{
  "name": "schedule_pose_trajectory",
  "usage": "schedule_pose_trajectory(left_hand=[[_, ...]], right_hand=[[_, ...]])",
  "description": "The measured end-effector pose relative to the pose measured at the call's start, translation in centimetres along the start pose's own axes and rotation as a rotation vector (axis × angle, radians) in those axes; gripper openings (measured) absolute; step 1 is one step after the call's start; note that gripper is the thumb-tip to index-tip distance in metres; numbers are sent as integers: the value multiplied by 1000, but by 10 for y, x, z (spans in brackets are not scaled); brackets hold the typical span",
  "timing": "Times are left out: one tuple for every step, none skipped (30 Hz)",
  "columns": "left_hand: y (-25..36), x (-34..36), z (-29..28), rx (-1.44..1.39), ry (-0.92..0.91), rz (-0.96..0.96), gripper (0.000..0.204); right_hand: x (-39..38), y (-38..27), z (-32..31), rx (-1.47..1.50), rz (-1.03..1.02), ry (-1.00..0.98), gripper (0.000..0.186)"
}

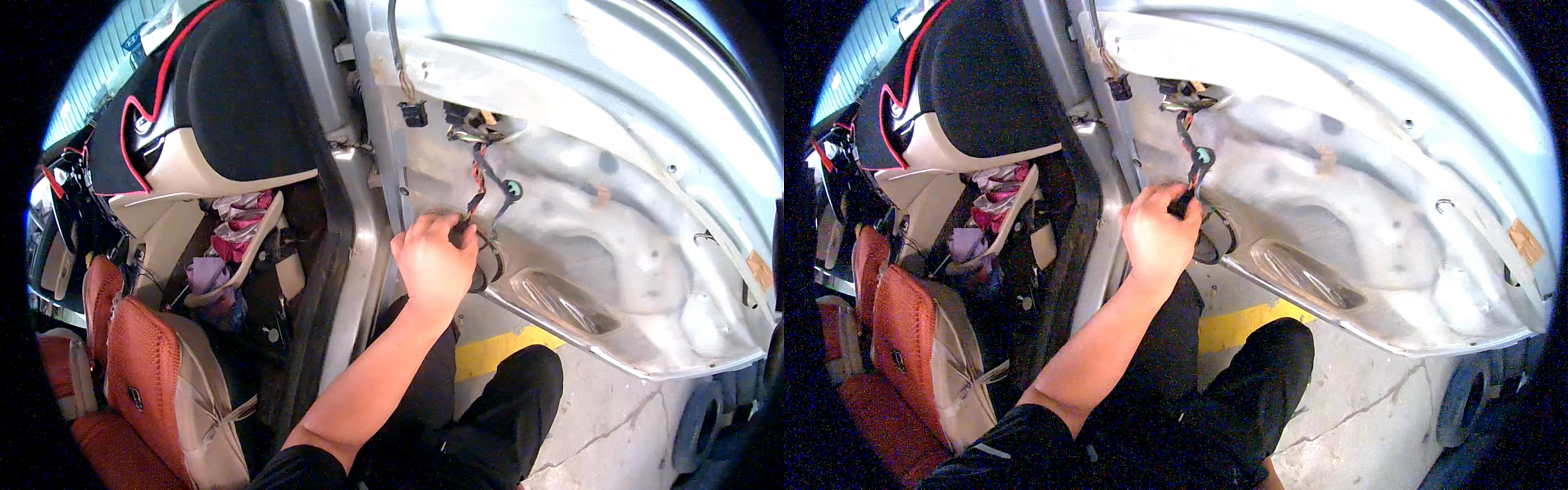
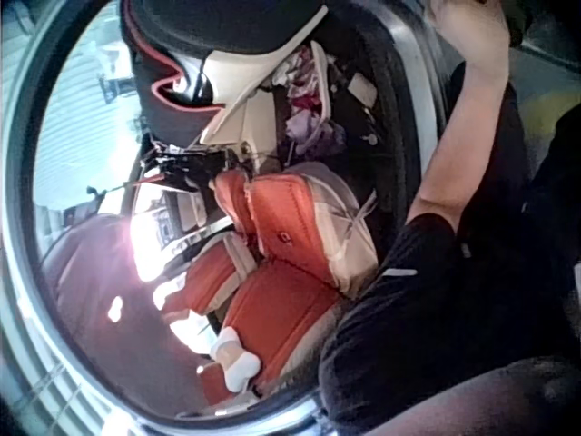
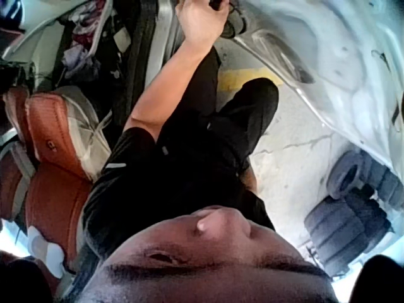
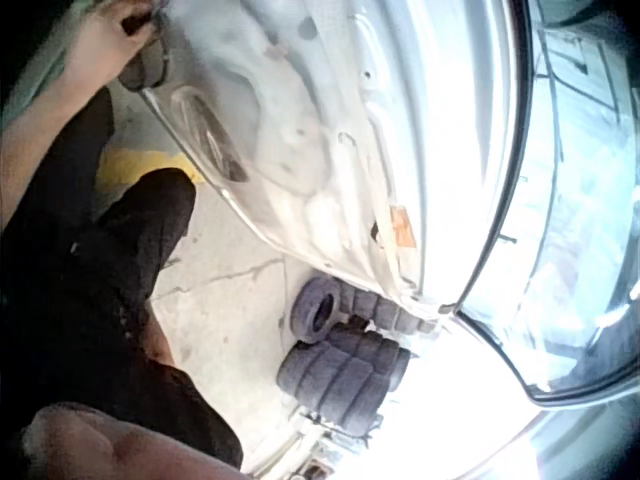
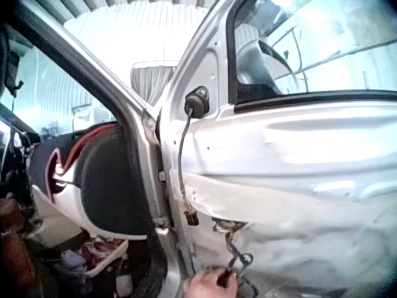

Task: The person removes the interior door panel of a car by prying it off with a red screwdriver, detaching electrical connectors, and peeling back a plastic moisture barrier. The door panel and barrier are set aside, exposing the internal door structure.

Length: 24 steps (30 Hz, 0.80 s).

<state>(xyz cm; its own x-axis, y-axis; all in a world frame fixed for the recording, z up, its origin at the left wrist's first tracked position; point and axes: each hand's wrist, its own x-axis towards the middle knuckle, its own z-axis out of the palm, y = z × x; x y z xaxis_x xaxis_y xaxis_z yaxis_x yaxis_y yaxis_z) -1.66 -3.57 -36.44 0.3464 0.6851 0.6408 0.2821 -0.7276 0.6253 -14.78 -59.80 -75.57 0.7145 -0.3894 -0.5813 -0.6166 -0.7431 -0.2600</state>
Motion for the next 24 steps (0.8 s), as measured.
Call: schedule_pose_trajectory(left_hand=[[1,0,-1,14,-26,-1,19],[1,0,-2,9,-40,-4,20],[0,0,-1,4,-55,-8,21],[0,1,0,-7,-73,-13,22],[4,2,0,-54,-90,-62,20],[6,4,3,-71,-123,-86,21],[8,5,8,-90,-157,-109,23],[6,6,1,-72,-172,-140,24],[5,8,-7,-8,-172,-149,28],[9,11,-7,32,-187,-147,31],[13,15,-7,72,-201,-145,34],[17,21,-10,140,-296,-153,38],[24,30,-15,209,-399,-158,41],[29,38,-16,279,-500,-162,44],[28,45,-18,324,-578,-182,47],[29,48,-18,333,-611,-184,47],[30,50,-18,341,-644,-186,48],[32,52,-19,358,-676,-184,48],[38,54,-19,362,-705,-194,50],[40,53,-16,379,-692,-178,50],[39,51,-16,405,-673,-168,51],[40,51,-16,430,-655,-157,52],[52,54,-14,424,-677,-150,53],[47,55,-16,437,-691,-149,55]], right_hand=[[-1,-1,5,6,7,-11,43],[2,-2,3,8,1,-9,43],[2,-3,9,14,5,-21,43],[1,-4,11,17,9,-23,43],[0,-6,11,23,13,-20,43],[-1,-7,13,30,18,-21,43],[-2,-8,12,41,26,-18,43],[3,-9,19,28,10,-41,44],[9,-9,24,21,-4,-59,44],[10,-6,29,23,-1,-65,44],[12,-3,34,27,1,-69,44],[16,-2,37,35,2,-73,44],[14,1,40,40,11,-76,44],[14,1,44,52,18,-76,44],[13,4,50,54,20,-84,44],[15,7,54,55,21,-88,44],[17,10,57,58,24,-92,44],[17,13,64,58,20,-95,45],[16,17,70,72,32,-99,45],[16,19,76,80,39,-102,45],[16,21,83,84,39,-108,45],[16,25,87,87,42,-118,45],[14,28,93,110,60,-113,45],[14,31,100,113,60,-123,45]])
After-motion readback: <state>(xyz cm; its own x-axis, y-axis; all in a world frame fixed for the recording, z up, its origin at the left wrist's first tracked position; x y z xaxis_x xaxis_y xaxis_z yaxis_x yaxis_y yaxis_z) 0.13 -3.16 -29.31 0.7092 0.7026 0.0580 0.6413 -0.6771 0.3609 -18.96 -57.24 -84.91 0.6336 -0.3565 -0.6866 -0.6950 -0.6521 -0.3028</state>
